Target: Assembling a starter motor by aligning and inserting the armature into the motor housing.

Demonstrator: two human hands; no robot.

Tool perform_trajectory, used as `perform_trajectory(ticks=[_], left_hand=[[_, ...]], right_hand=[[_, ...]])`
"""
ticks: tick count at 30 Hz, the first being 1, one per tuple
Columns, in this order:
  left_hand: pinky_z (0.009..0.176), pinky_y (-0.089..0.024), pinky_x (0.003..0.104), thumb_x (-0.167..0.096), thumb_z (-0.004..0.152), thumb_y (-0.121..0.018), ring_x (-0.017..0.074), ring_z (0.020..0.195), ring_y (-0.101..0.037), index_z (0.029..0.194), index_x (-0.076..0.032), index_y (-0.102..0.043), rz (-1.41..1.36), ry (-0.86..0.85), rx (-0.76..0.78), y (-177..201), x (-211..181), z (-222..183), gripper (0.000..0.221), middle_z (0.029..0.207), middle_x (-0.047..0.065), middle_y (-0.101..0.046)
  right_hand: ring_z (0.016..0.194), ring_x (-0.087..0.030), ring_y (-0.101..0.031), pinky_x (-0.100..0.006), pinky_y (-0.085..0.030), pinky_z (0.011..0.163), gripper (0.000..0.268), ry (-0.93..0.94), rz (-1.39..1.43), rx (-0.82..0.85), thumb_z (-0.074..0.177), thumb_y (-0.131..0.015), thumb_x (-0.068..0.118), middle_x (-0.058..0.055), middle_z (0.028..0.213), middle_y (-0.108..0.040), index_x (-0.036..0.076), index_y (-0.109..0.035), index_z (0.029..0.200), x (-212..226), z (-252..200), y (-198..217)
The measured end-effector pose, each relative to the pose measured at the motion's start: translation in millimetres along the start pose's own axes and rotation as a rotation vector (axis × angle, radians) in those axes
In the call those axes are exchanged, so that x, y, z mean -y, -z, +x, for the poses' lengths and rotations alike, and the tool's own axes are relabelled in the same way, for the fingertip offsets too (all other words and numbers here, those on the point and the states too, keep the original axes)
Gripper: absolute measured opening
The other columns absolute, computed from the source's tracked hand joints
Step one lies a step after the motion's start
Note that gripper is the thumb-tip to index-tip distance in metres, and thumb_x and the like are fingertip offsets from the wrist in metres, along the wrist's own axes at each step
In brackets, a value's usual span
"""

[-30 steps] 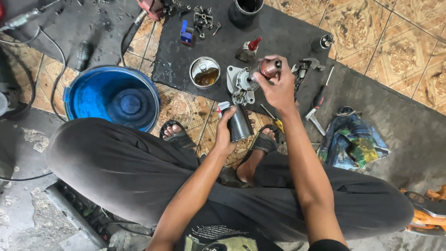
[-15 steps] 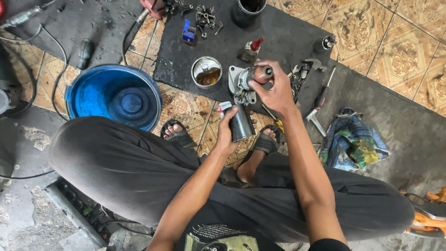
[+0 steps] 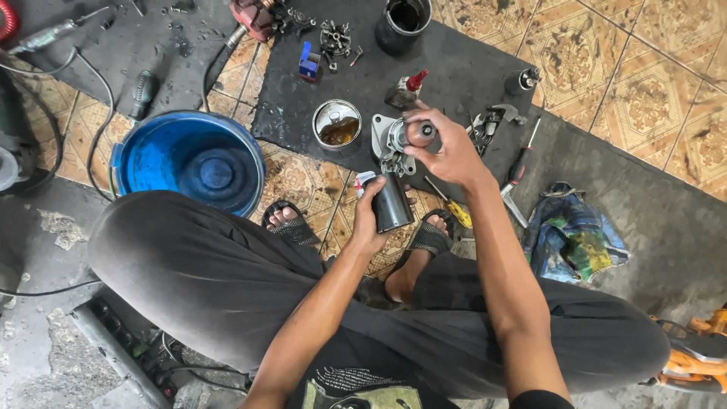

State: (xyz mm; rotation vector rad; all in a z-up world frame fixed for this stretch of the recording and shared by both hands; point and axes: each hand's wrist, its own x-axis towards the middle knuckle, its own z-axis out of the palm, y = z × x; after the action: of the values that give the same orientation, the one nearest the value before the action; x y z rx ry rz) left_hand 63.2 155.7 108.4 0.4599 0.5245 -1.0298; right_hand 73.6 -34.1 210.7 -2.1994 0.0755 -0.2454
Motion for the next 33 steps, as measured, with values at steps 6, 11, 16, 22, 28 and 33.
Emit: perform_trajectory(ticks=[6, 11, 16, 22, 28, 33], left_hand=[[0.069, -0.067, 0.050, -0.040, 0.087, -0.072, 0.0395, 0.082, -0.077, 0.114, -0.002, -0.066, -0.007, 0.004, 0.007, 5.8, 0.8, 5.0, 0.046, 0.105, 0.022, -0.074], [0.070, -0.067, 0.049, -0.040, 0.086, -0.073, 0.0386, 0.083, -0.077, 0.114, -0.002, -0.067, -0.016, 0.005, 0.007, 2.6, -1.9, 2.3, 0.048, 0.105, 0.021, -0.074], [0.070, -0.067, 0.049, -0.040, 0.086, -0.073, 0.0391, 0.084, -0.077, 0.115, -0.003, -0.067, -0.013, 0.022, -0.003, 4.1, 0.6, 4.1, 0.048, 0.106, 0.021, -0.074], [0.070, -0.067, 0.049, -0.041, 0.087, -0.073, 0.0387, 0.084, -0.077, 0.115, -0.003, -0.066, -0.009, 0.016, 0.009, 7.1, 2.7, 8.3, 0.048, 0.106, 0.021, -0.074], [0.071, -0.067, 0.049, -0.040, 0.088, -0.072, 0.0380, 0.084, -0.077, 0.113, -0.006, -0.065, -0.010, 0.012, 0.029, 9.5, 3.9, 8.9, 0.043, 0.106, 0.020, -0.074], [0.070, -0.067, 0.050, -0.039, 0.087, -0.073, 0.0390, 0.084, -0.077, 0.114, -0.007, -0.065, -0.016, 0.017, 0.015, 7.3, 3.3, 8.0, 0.042, 0.106, 0.022, -0.074]], right_hand=[[0.121, -0.053, -0.059, -0.063, -0.046, 0.104, 0.049, -0.048, -0.101, 0.183, 0.083, -0.085, 0.004, -0.030, 0.119, -0.067, -0.002, -0.062, 0.126, 32.9, 13.5, 13.6], [0.121, -0.054, -0.060, -0.063, -0.046, 0.102, 0.050, -0.139, -0.128, 0.310, 0.081, -0.082, 0.001, -0.032, 0.124, -0.066, -0.004, -0.061, 0.126, 36.1, 18.9, 26.6], [0.120, -0.054, -0.059, -0.066, -0.048, 0.098, 0.046, -0.158, -0.287, 0.495, 0.083, -0.076, 0.000, -0.027, 0.128, -0.066, 0.003, -0.059, 0.126, 42.8, 34.2, 31.7], [0.129, -0.038, -0.058, -0.055, -0.052, 0.102, 0.054, -0.115, -0.664, 0.693, 0.088, -0.072, 0.001, -0.006, 0.138, -0.062, 0.024, -0.053, 0.133, 25.2, 41.8, 35.2], [0.119, -0.035, -0.063, -0.049, -0.060, 0.094, 0.042, 0.040, -0.924, 0.762, 0.089, -0.074, 0.005, -0.002, 0.135, -0.060, 0.022, -0.052, 0.121, 13.3, 36.9, 31.1], [0.094, -0.037, -0.076, -0.047, -0.063, 0.080, 0.041, -0.075, -0.909, 0.619, 0.091, -0.076, 0.036, -0.013, 0.109, -0.069, 0.018, -0.056, 0.122, 17.9, 33.0, 27.9]])
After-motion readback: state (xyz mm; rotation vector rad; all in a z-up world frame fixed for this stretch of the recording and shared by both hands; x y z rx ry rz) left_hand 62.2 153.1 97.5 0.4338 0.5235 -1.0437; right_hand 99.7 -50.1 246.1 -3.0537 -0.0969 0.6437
